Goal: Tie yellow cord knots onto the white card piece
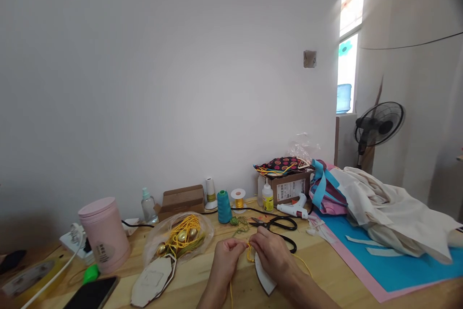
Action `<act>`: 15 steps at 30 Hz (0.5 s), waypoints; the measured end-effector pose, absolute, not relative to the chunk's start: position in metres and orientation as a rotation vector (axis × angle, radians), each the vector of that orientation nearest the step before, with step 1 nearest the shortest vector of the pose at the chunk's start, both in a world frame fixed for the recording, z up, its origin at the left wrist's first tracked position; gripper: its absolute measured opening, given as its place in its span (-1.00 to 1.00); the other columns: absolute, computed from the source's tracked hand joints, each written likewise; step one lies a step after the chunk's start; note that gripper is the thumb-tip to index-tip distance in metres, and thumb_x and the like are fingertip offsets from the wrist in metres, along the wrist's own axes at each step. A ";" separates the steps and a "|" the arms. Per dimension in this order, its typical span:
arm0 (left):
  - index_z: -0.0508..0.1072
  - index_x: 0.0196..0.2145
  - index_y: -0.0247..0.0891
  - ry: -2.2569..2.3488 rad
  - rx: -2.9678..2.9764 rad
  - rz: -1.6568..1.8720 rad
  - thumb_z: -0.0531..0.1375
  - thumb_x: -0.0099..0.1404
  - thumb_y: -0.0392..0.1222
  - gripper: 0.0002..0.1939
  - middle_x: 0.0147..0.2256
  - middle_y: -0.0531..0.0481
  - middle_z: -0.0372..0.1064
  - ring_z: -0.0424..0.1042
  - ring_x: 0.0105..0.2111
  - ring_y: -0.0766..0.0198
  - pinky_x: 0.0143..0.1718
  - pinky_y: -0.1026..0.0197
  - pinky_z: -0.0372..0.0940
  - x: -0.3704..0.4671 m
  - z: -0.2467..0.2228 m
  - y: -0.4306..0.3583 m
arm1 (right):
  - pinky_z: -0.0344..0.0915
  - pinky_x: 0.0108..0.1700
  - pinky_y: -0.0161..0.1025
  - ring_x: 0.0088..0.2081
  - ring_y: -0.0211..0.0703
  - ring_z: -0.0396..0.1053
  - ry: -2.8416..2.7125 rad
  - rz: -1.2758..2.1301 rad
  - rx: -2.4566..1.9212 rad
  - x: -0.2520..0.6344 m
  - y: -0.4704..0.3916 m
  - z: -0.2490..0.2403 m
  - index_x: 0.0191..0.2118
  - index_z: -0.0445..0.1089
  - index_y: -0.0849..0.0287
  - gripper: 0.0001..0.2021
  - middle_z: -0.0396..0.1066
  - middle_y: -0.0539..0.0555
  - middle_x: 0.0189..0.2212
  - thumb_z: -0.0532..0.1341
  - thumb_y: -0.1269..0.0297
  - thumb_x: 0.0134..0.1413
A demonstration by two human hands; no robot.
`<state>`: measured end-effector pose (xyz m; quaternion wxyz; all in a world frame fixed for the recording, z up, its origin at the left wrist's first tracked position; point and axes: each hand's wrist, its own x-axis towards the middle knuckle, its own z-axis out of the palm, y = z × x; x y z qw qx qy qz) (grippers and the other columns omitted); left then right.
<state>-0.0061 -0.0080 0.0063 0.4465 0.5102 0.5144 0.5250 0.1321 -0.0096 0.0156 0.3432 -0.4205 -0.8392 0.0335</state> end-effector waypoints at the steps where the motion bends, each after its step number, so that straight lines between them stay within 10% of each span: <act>1: 0.44 -0.71 -0.35 1.255 1.276 1.320 0.19 -0.15 -0.23 -0.87 -0.76 0.11 0.29 0.18 -0.70 0.41 -0.59 0.37 0.10 -0.007 0.006 -0.008 | 0.06 -0.46 -0.39 -0.47 -0.28 0.23 -2.168 0.107 -1.089 0.132 -0.010 0.015 -0.44 0.29 0.17 -0.79 0.25 0.03 -0.50 -0.07 0.40 0.02; 15: 0.48 -0.59 -0.37 1.232 1.404 1.290 0.21 -0.13 -0.14 -0.79 -0.57 -0.04 0.45 0.35 -0.53 0.24 -0.44 0.28 0.21 -0.009 0.004 -0.006 | 0.08 -0.43 -0.37 -0.43 -0.27 0.24 -2.041 0.299 -1.103 0.135 -0.004 0.011 -0.46 0.32 0.18 -0.82 0.30 0.01 -0.51 0.00 0.35 -0.02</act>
